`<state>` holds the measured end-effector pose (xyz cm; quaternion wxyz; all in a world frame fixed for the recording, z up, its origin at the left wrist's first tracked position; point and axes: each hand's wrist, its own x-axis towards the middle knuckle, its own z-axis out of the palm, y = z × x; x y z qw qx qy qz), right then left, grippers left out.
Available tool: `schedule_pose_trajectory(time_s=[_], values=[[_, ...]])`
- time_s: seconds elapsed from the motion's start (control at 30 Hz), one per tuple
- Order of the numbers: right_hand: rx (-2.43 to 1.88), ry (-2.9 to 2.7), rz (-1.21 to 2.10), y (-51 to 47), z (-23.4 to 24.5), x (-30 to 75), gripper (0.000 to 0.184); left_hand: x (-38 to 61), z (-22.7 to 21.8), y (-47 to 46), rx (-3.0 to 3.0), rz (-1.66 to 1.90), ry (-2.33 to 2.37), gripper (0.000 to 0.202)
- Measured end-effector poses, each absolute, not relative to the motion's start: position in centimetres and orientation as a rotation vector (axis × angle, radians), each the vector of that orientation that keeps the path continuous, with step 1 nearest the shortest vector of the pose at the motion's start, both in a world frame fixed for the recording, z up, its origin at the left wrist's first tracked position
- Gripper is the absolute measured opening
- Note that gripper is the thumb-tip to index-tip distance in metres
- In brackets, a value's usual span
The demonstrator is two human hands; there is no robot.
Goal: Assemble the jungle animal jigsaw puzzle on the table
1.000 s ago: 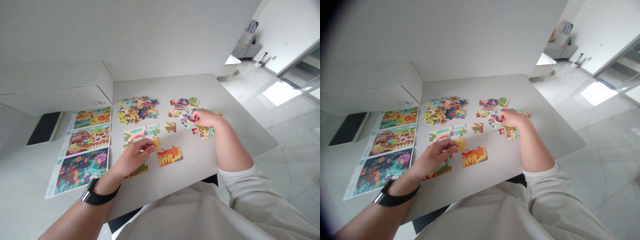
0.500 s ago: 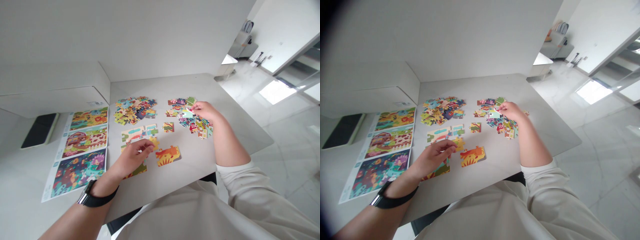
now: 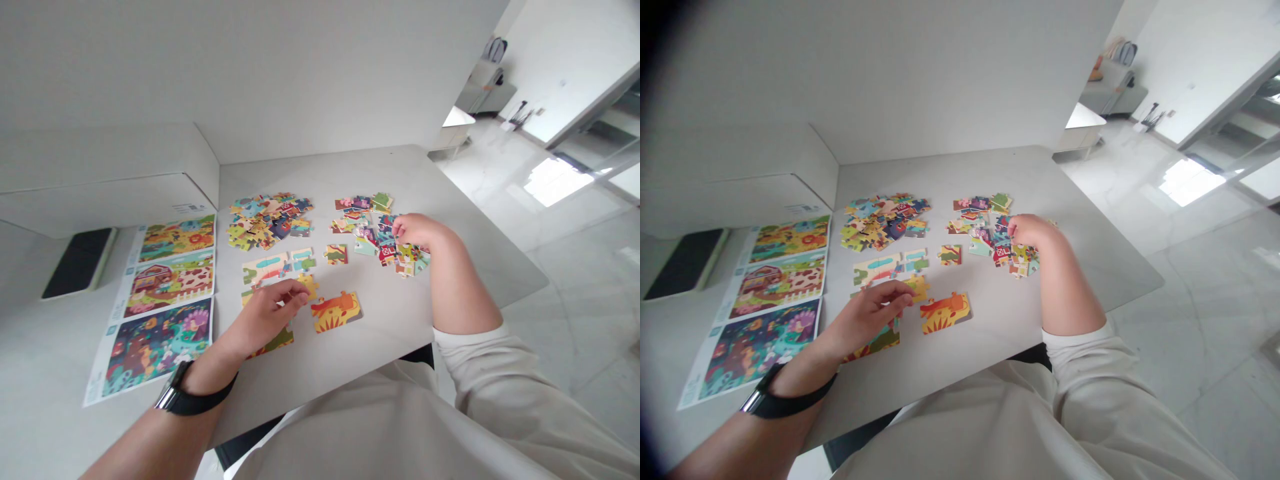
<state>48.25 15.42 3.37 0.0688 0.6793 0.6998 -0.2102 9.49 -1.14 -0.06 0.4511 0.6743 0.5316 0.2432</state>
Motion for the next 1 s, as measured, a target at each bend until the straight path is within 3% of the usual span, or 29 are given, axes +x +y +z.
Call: schedule_pose_trajectory(time_s=[0.43,0.7,0.83,1.0], values=[[2.155,2.216,-0.532,16.0,2.7,48.3,0.048,9.5,-0.1,-1.2,1.657,0.607,1.297,0.038],[2.130,2.224,-0.278,16.8,1.8,48.5,0.042,9.6,0.0,-1.2,1.637,0.597,1.291,0.040],[2.055,2.447,-0.304,16.7,1.2,46.7,0.050,9.6,0.0,-1.2,1.624,0.566,1.315,0.041],[1.938,2.580,-0.267,16.4,-0.2,43.7,0.044,9.6,-0.1,-1.3,1.631,0.556,1.306,0.041]])
